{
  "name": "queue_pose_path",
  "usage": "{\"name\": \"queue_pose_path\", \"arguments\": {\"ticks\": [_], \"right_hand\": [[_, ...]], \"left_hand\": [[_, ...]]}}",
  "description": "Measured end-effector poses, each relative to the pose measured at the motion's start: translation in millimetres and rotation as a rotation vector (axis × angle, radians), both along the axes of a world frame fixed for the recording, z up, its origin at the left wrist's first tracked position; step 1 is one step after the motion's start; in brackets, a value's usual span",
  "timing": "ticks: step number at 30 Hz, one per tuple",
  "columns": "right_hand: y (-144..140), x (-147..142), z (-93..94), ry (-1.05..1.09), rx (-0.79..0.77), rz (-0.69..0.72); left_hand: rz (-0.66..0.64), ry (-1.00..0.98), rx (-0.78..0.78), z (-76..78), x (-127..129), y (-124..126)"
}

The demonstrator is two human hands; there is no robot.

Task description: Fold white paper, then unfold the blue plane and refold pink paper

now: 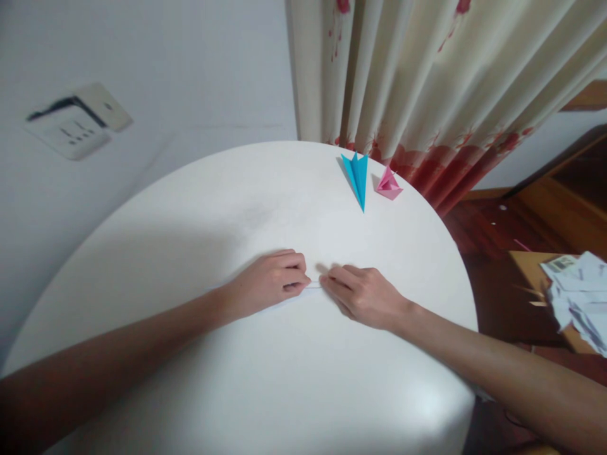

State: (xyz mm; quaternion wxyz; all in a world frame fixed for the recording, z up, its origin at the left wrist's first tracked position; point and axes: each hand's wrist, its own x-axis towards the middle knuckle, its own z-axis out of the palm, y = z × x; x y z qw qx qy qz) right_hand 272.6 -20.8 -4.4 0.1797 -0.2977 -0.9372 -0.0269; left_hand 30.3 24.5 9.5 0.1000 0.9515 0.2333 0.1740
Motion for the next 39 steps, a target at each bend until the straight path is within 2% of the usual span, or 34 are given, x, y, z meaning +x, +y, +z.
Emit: {"name": "queue_pose_path", "arguments": {"ticks": [3, 8, 13, 18, 22, 26, 33, 39], "right_hand": [[0, -1, -2.3, 0.088, -0.072, -0.038], [7, -13, 0.8, 0.259, -0.322, -0.122], [20, -20, 5.8, 0.213, -0.411, -0.017], [28, -21, 13.9, 0.049, -0.368, 0.049], [32, -26, 22.9, -0.070, -0.335, 0.057], [36, -31, 26.4, -0.157, -0.288, 0.059], [32, -35, 31.0, -0.375, -0.086, 0.113], [16, -35, 34.4, -0.413, -0.002, 0.098]], "left_hand": [[0.001, 0.011, 0.005, 0.2, 0, 0], [0.005, 0.022, -0.027, 0.9, 0, 0], [0.034, -0.026, -0.133, -0.3, 1, 2], [0.050, -0.059, -0.255, 1.1, -1, 4], [0.067, -0.047, -0.254, 0.9, -3, 5], [0.046, -0.037, -0.177, -0.8, -4, 4], [0.012, -0.018, -0.086, -0.9, -2, 3], [-0.052, 0.148, 0.143, 4.5, -6, -5]]}}
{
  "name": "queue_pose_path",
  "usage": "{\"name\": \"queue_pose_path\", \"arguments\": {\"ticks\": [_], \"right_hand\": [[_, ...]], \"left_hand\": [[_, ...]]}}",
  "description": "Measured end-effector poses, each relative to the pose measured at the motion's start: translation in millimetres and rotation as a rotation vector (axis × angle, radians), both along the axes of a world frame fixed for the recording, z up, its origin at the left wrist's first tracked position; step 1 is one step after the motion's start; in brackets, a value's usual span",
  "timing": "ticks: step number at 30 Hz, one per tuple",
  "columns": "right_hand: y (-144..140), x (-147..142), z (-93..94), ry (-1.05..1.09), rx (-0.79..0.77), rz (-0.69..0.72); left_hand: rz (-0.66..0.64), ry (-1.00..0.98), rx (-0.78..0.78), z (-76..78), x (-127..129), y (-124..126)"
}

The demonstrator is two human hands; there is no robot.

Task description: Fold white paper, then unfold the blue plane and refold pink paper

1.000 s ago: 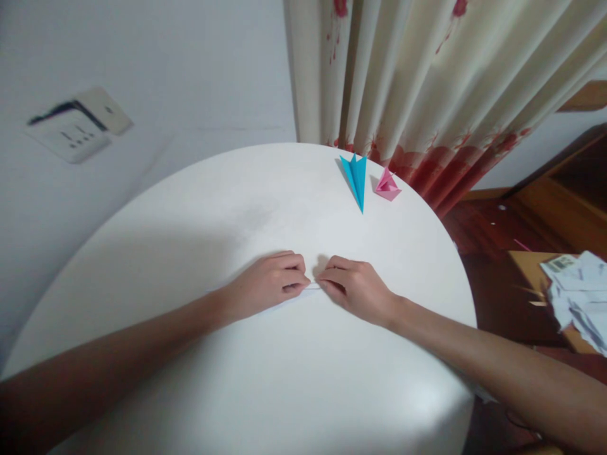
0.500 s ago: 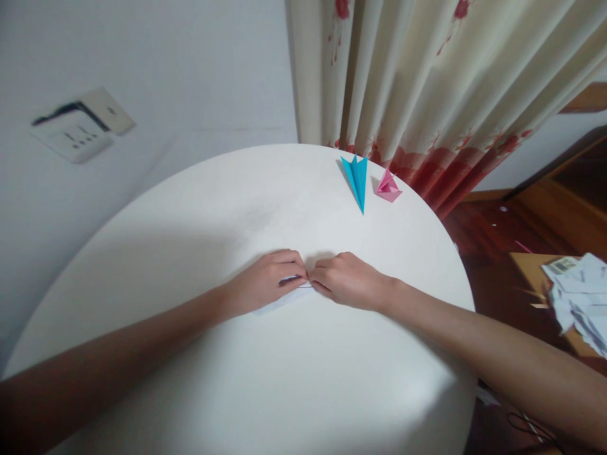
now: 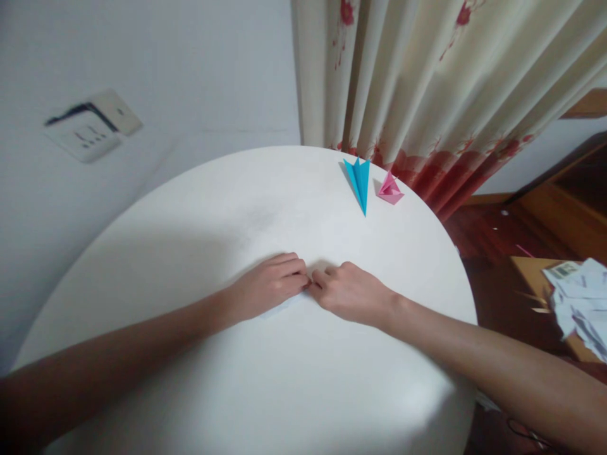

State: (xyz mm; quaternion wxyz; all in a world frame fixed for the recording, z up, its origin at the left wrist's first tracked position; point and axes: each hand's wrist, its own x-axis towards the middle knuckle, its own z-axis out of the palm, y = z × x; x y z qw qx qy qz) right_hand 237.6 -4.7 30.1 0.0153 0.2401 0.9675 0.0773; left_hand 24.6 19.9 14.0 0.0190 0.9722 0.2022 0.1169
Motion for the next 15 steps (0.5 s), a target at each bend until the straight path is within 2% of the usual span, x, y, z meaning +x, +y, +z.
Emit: {"name": "queue_pose_path", "arguments": {"ticks": [3, 6, 11, 15], "right_hand": [[-5, 3, -5.4, 0.040, 0.025, -0.018], [-9, 10, -14.9, 0.105, 0.048, -0.050], [-19, 20, -29.6, 0.274, 0.043, -0.213], [-28, 18, -32.3, 0.330, 0.016, -0.280]], "left_hand": [[0.009, 0.073, 0.072, 4.0, -5, -6], [0.021, 0.085, 0.057, 5.7, -9, -10], [0.022, 0.109, 0.067, 6.7, -11, -11], [0.011, 0.123, 0.118, 5.7, -10, -12]]}}
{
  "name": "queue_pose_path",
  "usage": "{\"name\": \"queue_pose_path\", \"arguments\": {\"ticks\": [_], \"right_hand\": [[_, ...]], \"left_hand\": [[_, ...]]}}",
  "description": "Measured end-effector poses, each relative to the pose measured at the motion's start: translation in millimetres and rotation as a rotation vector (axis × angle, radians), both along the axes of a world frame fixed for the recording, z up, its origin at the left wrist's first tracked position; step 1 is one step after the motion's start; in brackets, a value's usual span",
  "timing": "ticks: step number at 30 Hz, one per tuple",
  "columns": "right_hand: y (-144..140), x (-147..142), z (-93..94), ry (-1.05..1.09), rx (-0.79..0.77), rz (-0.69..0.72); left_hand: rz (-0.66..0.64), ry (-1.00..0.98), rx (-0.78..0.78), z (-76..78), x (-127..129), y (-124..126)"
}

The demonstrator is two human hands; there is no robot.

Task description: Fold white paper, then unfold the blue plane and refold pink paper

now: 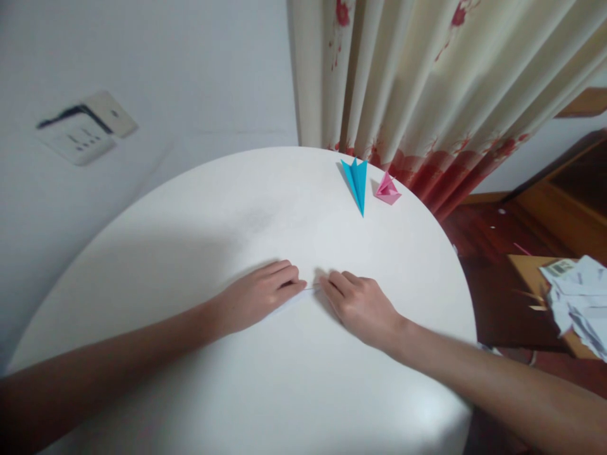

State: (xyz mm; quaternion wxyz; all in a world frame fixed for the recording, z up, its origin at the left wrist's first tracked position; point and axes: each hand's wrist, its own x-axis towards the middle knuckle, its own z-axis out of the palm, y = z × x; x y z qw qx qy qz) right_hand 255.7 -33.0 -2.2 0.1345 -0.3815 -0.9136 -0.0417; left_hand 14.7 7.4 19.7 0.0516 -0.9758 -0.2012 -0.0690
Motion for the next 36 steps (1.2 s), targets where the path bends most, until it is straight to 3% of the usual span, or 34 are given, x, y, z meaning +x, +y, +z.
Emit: {"name": "queue_pose_path", "arguments": {"ticks": [4, 14, 24, 30, 36], "right_hand": [[-5, -9, 0.0, 0.034, -0.015, -0.023], [-10, -18, 9.5, -0.214, 0.011, -0.031], [-9, -13, 5.8, -0.055, 0.010, -0.185], [-11, -18, 3.4, -0.049, -0.055, -0.136], [-16, -14, 2.8, -0.053, -0.009, -0.137]], "left_hand": [[-0.001, -0.024, 0.035, -2.5, 0, -1], [0.001, -0.004, 0.047, -2.4, 0, -2], [-0.001, 0.011, 0.056, -0.5, 2, -3], [0.004, 0.016, 0.071, -2.1, 1, -4], [0.013, 0.017, 0.054, -2.5, 2, -5]]}}
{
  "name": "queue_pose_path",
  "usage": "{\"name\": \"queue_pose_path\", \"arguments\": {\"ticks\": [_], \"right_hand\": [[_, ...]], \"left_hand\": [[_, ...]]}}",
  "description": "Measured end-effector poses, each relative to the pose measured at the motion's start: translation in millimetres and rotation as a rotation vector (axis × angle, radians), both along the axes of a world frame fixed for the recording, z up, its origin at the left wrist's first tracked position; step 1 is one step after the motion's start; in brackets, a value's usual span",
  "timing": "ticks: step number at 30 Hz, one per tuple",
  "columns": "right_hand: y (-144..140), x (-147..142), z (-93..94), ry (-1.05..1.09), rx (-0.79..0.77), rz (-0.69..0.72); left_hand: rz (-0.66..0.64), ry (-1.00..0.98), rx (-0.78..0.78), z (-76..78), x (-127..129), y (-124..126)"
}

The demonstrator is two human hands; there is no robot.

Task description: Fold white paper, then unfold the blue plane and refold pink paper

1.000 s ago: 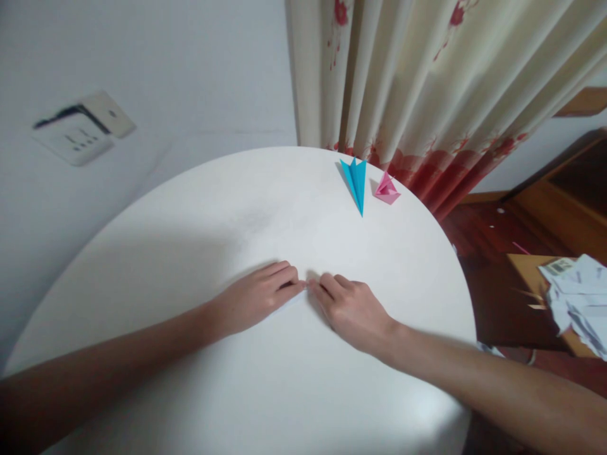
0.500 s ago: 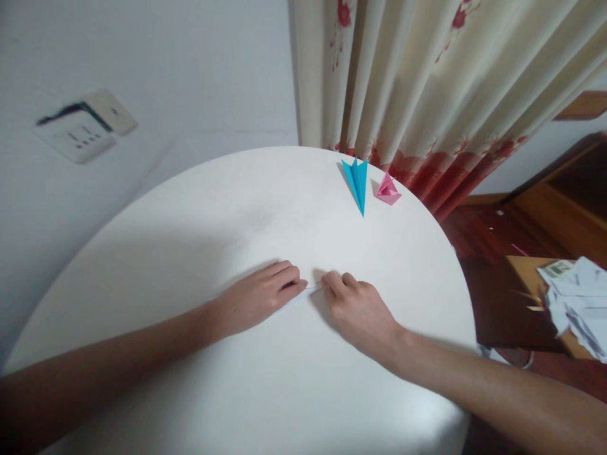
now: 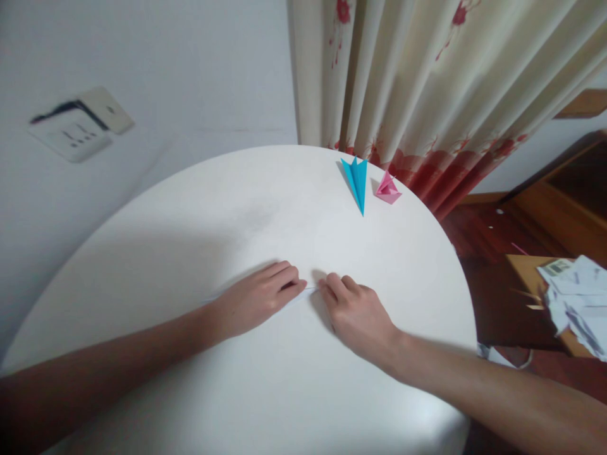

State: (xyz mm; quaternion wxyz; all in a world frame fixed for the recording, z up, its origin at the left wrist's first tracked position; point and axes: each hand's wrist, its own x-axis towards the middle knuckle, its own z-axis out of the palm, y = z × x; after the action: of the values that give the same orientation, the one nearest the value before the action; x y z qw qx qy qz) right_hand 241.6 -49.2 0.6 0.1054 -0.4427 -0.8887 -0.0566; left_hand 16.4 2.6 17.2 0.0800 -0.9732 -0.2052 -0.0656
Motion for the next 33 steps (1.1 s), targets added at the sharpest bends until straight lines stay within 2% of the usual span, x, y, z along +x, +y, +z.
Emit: {"name": "queue_pose_path", "arguments": {"ticks": [4, 8, 16, 20, 23, 28, 33], "right_hand": [[-1, -1, -1.5, -0.011, 0.020, -0.032], [0, -5, -1.0, -0.098, 0.040, 0.024], [-6, -11, 9.0, -0.233, 0.052, -0.001], [-9, -12, 13.1, -0.292, 0.045, -0.078], [-10, -13, 12.5, -0.258, 0.019, -0.162], [-10, -20, 9.9, -0.161, -0.046, -0.061], [-10, -26, 12.2, -0.196, -0.083, -0.067]], "left_hand": [[0.010, -0.017, 0.015, -2.2, 0, 0], [0.004, -0.027, 0.018, -3.3, 0, 0], [0.003, -0.022, 0.006, -4.0, -2, 0], [0.009, -0.013, 0.006, -4.0, -1, -1], [0.016, -0.005, 0.011, -2.9, -1, -1], [0.009, 0.012, 0.006, 0.4, 1, -1], [0.038, -0.011, -0.106, 4.0, -4, -1]]}}
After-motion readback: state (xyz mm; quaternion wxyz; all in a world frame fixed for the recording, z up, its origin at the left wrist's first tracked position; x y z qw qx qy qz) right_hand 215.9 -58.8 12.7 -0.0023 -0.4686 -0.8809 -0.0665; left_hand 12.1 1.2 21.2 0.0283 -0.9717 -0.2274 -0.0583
